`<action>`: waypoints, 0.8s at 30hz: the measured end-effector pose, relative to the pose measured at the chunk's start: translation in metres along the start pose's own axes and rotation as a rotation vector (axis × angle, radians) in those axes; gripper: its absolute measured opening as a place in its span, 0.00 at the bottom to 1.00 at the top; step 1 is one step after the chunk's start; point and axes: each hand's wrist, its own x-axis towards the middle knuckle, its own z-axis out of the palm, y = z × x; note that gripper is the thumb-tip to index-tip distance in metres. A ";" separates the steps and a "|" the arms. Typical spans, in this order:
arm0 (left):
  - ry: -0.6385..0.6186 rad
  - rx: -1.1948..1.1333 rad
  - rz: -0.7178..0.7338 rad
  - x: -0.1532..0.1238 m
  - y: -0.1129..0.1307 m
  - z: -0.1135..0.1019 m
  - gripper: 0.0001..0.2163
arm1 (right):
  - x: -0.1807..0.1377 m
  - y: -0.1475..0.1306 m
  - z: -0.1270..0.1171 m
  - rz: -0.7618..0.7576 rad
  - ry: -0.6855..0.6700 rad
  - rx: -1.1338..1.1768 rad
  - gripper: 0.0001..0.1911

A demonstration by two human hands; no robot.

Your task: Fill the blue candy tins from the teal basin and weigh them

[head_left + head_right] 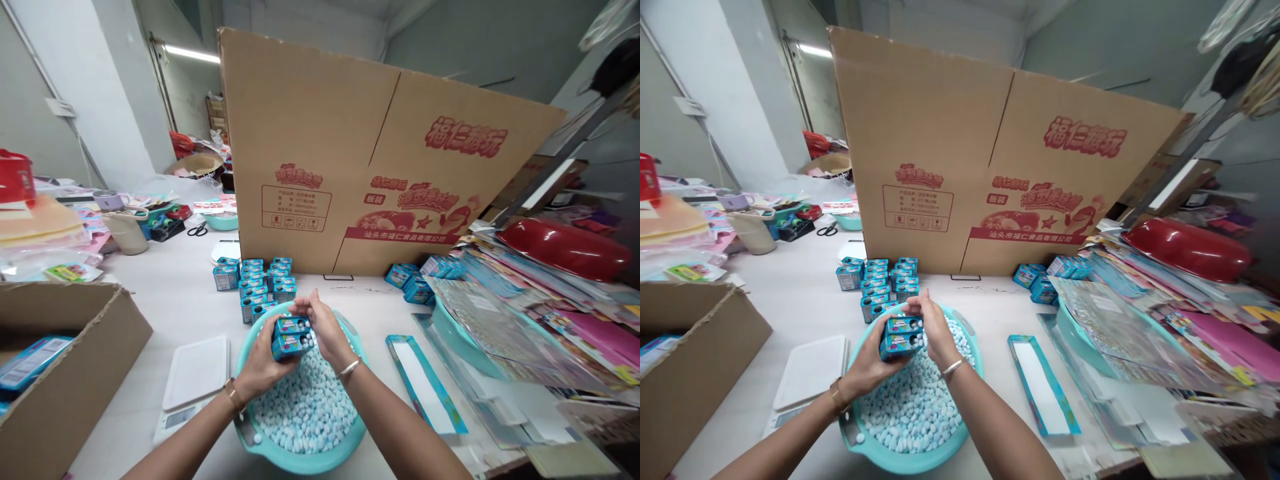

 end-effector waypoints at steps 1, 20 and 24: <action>-0.002 -0.009 0.000 0.000 0.001 0.001 0.37 | 0.000 0.001 0.002 -0.003 0.007 -0.009 0.33; 0.071 -0.401 -0.100 -0.027 0.008 -0.054 0.37 | -0.116 0.050 -0.010 -0.799 -0.884 -1.262 0.26; 0.079 -0.374 -0.083 -0.031 0.009 -0.053 0.36 | -0.089 0.071 -0.008 -0.867 -0.839 -1.295 0.23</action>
